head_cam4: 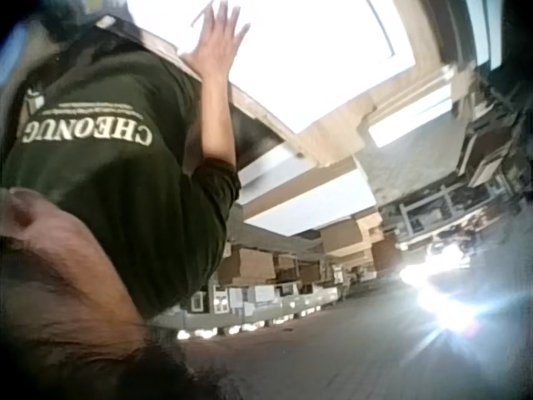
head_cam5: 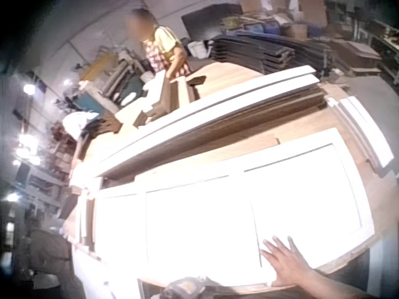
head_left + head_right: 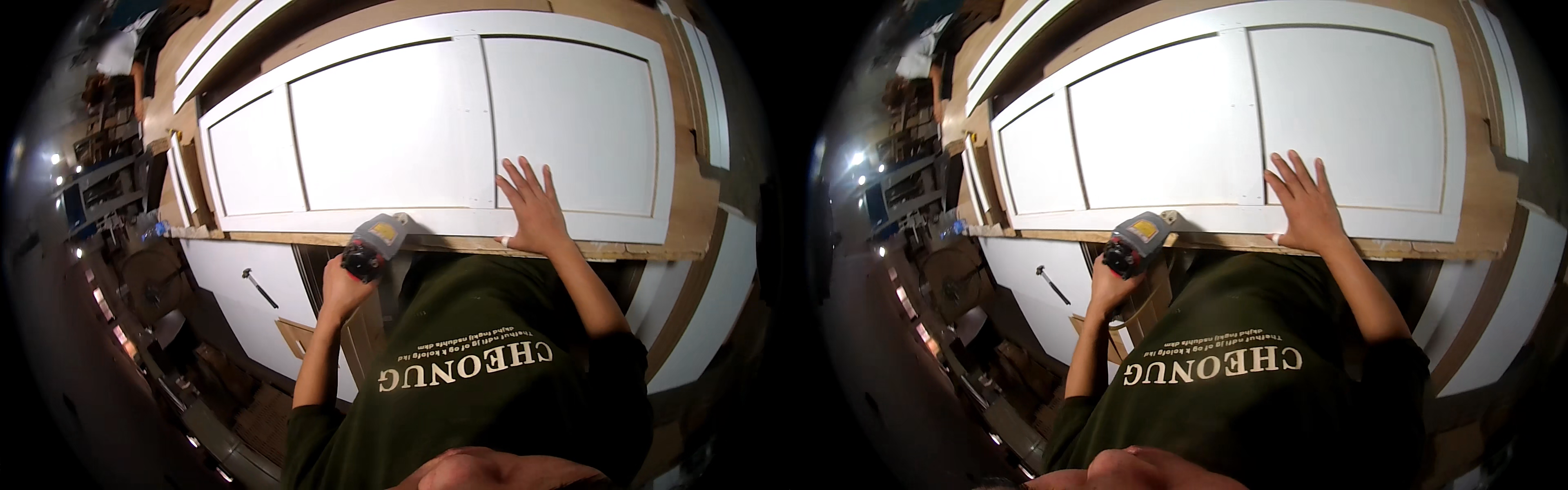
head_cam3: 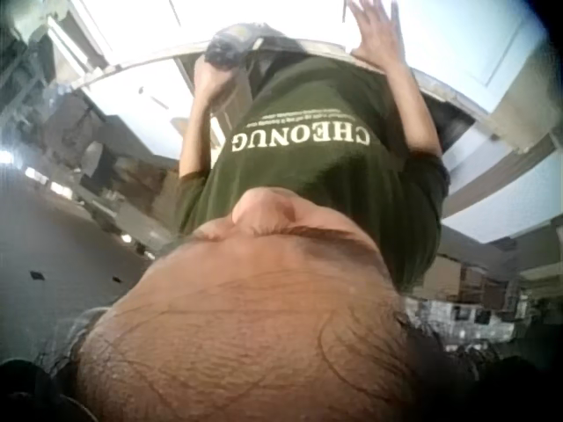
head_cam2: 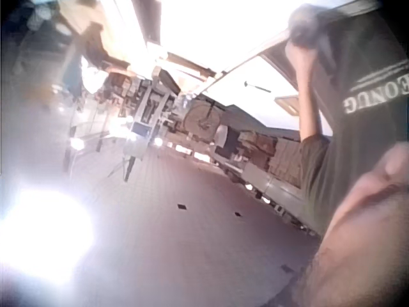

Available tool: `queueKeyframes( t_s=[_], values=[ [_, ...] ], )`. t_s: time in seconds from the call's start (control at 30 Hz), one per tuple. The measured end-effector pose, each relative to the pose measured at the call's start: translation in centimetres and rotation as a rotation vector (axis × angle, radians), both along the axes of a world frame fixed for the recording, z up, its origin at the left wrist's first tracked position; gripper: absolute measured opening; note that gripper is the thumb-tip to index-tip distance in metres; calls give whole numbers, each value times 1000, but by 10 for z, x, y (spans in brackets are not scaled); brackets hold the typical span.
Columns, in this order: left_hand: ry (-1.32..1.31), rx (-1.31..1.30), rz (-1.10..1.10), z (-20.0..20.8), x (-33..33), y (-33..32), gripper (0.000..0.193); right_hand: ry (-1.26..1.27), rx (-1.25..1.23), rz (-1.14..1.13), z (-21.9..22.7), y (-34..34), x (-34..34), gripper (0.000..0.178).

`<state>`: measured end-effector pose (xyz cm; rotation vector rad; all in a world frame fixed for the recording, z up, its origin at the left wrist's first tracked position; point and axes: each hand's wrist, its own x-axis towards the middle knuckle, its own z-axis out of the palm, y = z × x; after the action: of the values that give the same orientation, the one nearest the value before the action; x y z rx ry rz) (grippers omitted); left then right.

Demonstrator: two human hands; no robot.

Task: The person assembles a cabinet door or furniture panel by securing parts together using a pneumatic nail gun and a hammer, then moves the assembled panel and prepares to work on a white board.

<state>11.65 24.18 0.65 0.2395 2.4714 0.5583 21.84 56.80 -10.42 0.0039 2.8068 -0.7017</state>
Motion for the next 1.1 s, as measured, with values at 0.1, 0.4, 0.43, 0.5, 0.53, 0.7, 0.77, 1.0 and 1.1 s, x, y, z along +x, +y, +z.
queueKeyframes(
  t_s=[0.1, 0.4, 0.43, 0.5, 0.53, 0.7, 0.77, 1.0, 1.1],
  values=[
    [-10, 47, 39, -4, 1, -10, 27, 10, -4, -11, 2, -3, -1, 104],
    [20, 120, 353, -23, -2, -106, 13, 104, 21, -12, -3, -6, 1, 106],
    [-8, 112, 367, -22, -6, -108, 12, 99, 24, -15, -3, -7, 1, 105],
    [-61, 101, 394, -23, -18, -112, 10, 96, 36, -19, -1, -8, 1, 105],
    [-147, 32, 378, -19, -26, -114, 34, 104, 31, -23, -1, -8, 1, 104],
    [-61, 76, 261, -22, -35, -115, 28, 118, 35, -26, -1, -10, 2, 105],
    [-80, 67, 249, -17, -39, -110, 29, 121, 31, -27, -2, -10, 2, 105],
    [-63, 12, 202, -13, -43, -105, 31, 133, 16, -25, -4, -8, 4, 103],
    [35, 95, 110, -19, -41, -110, 32, 107, 16, -23, -3, -9, 2, 103]
  ],
)
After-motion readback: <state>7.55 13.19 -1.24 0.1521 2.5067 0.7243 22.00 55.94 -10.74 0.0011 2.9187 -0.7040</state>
